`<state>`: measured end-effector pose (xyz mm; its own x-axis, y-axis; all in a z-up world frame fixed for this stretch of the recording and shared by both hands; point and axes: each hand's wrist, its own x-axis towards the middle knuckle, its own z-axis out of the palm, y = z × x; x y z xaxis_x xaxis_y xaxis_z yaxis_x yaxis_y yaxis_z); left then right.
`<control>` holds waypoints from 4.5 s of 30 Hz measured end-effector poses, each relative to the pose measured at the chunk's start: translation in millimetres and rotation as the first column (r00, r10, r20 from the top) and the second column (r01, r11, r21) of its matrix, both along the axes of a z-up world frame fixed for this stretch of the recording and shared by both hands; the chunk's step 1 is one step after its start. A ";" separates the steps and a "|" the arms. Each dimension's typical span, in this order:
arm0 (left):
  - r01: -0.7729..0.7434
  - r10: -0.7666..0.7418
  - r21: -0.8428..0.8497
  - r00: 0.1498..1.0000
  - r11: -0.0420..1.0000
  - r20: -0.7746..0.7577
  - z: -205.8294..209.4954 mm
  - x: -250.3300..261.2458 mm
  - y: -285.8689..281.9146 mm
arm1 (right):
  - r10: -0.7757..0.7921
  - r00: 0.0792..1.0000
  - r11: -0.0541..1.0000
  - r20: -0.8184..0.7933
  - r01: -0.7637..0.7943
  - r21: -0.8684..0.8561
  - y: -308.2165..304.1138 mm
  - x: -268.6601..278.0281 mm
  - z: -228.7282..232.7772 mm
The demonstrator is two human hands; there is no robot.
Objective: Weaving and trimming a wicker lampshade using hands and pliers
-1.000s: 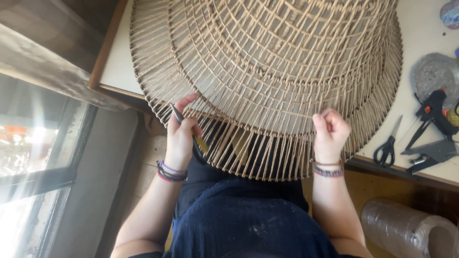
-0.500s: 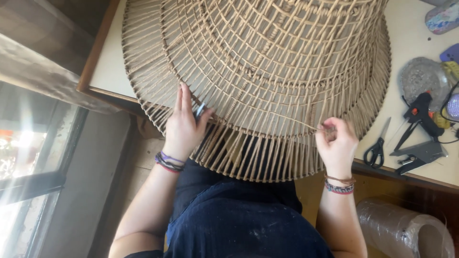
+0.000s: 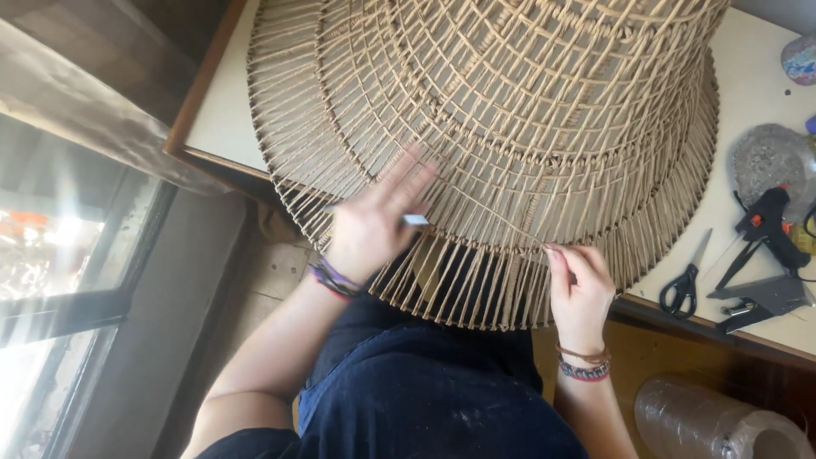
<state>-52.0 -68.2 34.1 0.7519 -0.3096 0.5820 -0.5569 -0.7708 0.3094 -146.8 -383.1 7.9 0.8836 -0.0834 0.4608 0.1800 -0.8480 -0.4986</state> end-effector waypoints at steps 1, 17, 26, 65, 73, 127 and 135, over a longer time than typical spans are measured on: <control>0.000 0.000 -0.001 1.000 1.000 -0.002 -7.3 -1.9 -5.5 | 0.000 1.000 1.000 -0.002 0.000 -0.001 -4.3 1.3 -6.3; 0.118 -0.119 -0.024 0.993 0.993 -0.024 -16.9 -17.3 -11.6 | -0.232 0.676 0.972 -0.699 0.174 -0.155 -79.3 -53.3 70.9; 0.496 -0.618 -0.370 0.590 0.785 -0.521 55.0 -86.3 -58.2 | 0.342 0.832 0.834 -0.438 -0.483 -0.266 21.0 -39.1 101.3; 0.157 -0.140 -0.011 0.840 0.987 -0.524 50.9 -71.9 -9.9 | 0.325 0.896 0.896 -0.301 -0.394 -0.205 42.2 -11.2 70.6; 0.213 -0.231 -0.096 0.817 0.972 -0.528 61.3 -75.3 -37.4 | 0.337 0.910 0.902 -0.240 -0.385 -0.195 68.7 -1.7 58.6; 0.219 -0.237 0.170 0.967 0.961 0.095 20.7 7.2 -8.0 | 0.764 0.525 0.374 -0.376 0.115 0.920 80.6 2.0 50.1; 0.153 -0.230 -0.526 0.970 0.837 -0.083 -21.9 17.8 -10.5 | 0.053 0.784 0.949 -0.618 -0.233 -0.214 88.5 -13.3 58.1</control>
<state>-34.1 -78.7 12.2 0.7922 -0.1423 0.5935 -0.5995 -0.3631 0.7133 -160.1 -294.6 66.0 0.9773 0.1114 -0.1801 0.0519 -0.9505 -0.3064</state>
